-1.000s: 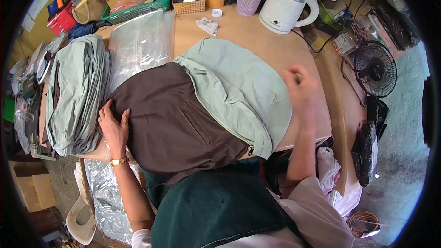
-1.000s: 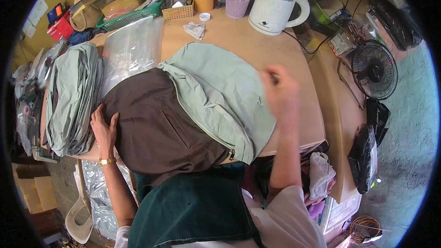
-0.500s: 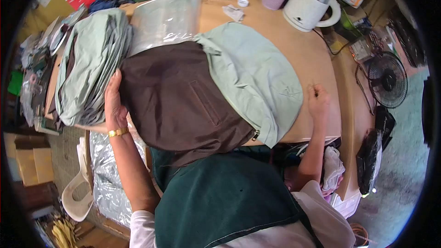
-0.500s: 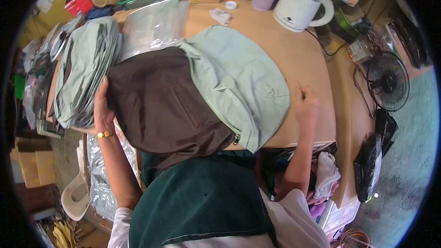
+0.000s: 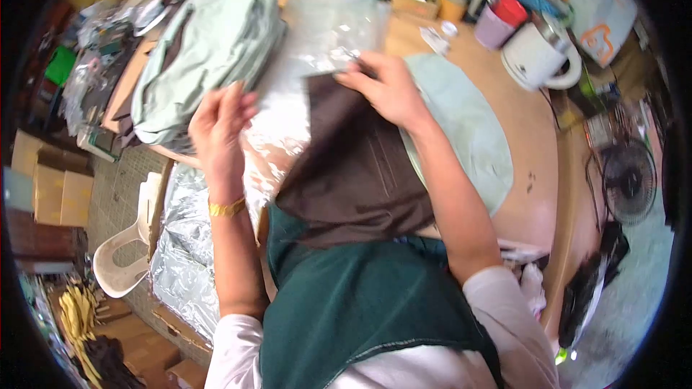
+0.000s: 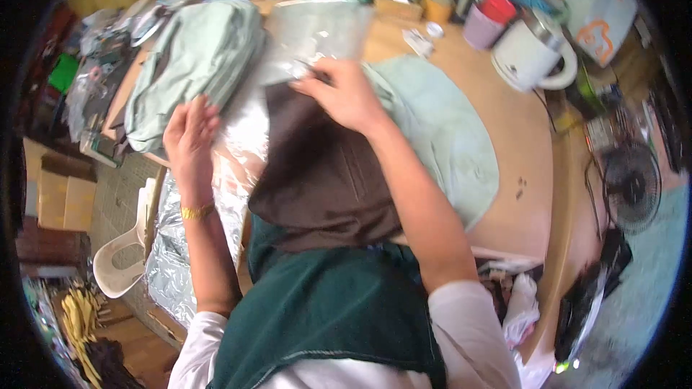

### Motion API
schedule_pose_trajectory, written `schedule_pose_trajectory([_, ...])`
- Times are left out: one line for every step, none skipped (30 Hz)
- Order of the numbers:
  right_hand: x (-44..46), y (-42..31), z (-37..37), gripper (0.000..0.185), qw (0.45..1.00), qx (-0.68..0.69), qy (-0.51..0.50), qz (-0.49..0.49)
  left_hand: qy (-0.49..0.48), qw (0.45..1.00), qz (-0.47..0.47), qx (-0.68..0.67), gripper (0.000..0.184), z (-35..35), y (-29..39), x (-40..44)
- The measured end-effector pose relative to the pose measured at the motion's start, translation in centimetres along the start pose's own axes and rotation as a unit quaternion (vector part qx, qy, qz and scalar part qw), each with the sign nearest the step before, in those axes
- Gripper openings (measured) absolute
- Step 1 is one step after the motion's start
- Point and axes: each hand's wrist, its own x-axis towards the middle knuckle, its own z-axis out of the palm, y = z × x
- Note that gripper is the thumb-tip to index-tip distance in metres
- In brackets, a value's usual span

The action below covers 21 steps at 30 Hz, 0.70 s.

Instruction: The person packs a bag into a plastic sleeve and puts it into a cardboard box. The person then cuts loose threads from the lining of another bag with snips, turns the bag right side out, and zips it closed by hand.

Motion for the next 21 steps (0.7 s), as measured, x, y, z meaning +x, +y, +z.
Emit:
schedule_pose_trajectory([-0.5,1.2,-0.3,0.019,0.999,0.009,0.018,0.025,0.045,0.999,0.009,-0.019,0.016,-3.8,-1.1,1.3])
schedule_pose_trajectory([-1.2,1.8,-0.6,0.019,0.998,0.018,0.036,0.050,0.088,0.995,0.019,-0.039,0.018,-6.9,-2.3,2.1])
schedule_pose_trajectory([-1.7,0.9,-0.9,0.019,0.998,0.015,0.024,0.062,0.026,1.000,-0.004,0.006,0.022,-8.4,-2.7,1.6])
schedule_pose_trajectory([-2.3,0.1,-0.9,0.019,0.997,0.010,0.012,0.075,-0.029,0.998,-0.002,0.061,0.025,-8.1,-1.9,0.9])
schedule_pose_trajectory([-2.8,-0.4,-0.4,0.018,0.998,0.012,0.009,0.063,-0.085,0.990,0.007,0.114,0.029,-7.8,-1.2,0.2])
schedule_pose_trajectory([-3.1,-0.8,0.2,0.018,0.998,0.014,0.006,0.054,-0.132,0.974,0.043,0.181,0.032,-6.0,-1.3,-0.5])
schedule_pose_trajectory([-3.4,-1.1,0.7,0.018,0.999,0.018,-0.004,0.040,-0.174,0.951,0.085,0.242,0.040,-4.1,-1.5,-1.3])
schedule_pose_trajectory([-3.6,-1.2,1.2,0.018,0.998,0.035,-0.003,0.050,-0.212,0.932,0.073,0.283,0.050,-3.0,-1.3,-1.7])
schedule_pose_trajectory([-3.6,-1.4,1.7,0.019,0.997,0.051,-0.001,0.063,-0.232,0.926,0.012,0.296,0.057,-1.5,-0.3,-2.0])
schedule_pose_trajectory([-3.6,-1.6,2.0,0.019,0.997,0.052,-0.008,0.057,-0.241,0.939,-0.006,0.243,0.052,-0.4,-0.4,-2.1])
schedule_pose_trajectory([-3.8,-1.8,2.3,0.019,0.997,0.053,0.002,0.053,-0.241,0.953,-0.019,0.184,0.050,0.6,-0.9,-2.0])
schedule_pose_trajectory([-3.8,-1.9,2.4,0.020,0.997,0.053,0.013,0.049,-0.242,0.962,-0.031,0.123,0.049,1.2,-1.4,-1.9])
schedule_pose_trajectory([-3.9,-1.9,2.5,0.020,0.998,0.044,0.014,0.033,-0.241,0.962,-0.031,0.122,0.049,1.5,-1.8,-1.8])
schedule_pose_trajectory([-3.9,-2.0,2.5,0.020,0.998,0.043,0.013,0.033,-0.227,0.969,-0.091,0.023,0.039,1.7,-2.2,-1.7])
schedule_pose_trajectory([-4.0,-2.1,2.5,0.020,0.999,0.035,0.015,0.027,-0.210,0.963,-0.150,-0.076,0.030,2.0,-2.4,-1.8])
schedule_pose_trajectory([-4.1,-2.1,2.5,0.021,0.999,0.027,0.018,0.021,-0.211,0.963,-0.150,-0.077,0.030,2.2,-2.4,-1.9])
schedule_pose_trajectory([-4.1,-2.1,2.6,0.021,0.999,0.026,0.020,0.021,-0.184,0.965,-0.163,-0.091,0.026,2.4,-2.5,-2.1])
schedule_pose_trajectory([-4.2,-2.0,2.8,0.021,0.999,0.032,0.034,0.023,-0.156,0.966,-0.177,-0.104,0.023,2.6,-2.5,-2.3])
schedule_pose_trajectory([-4.4,-1.8,2.8,0.021,0.998,0.039,0.049,0.025,-0.159,0.966,-0.178,-0.103,0.023,2.5,-2.8,-2.4])
schedule_pose_trajectory([-4.4,-1.7,2.7,0.021,0.998,0.040,0.052,0.026,-0.143,0.963,-0.195,-0.122,0.024,2.1,-3.1,-2.3])
schedule_pose_trajectory([-4.4,-1.6,2.6,0.021,0.997,0.047,0.061,0.030,-0.126,0.959,-0.211,-0.142,0.026,1.9,-3.3,-2.3])
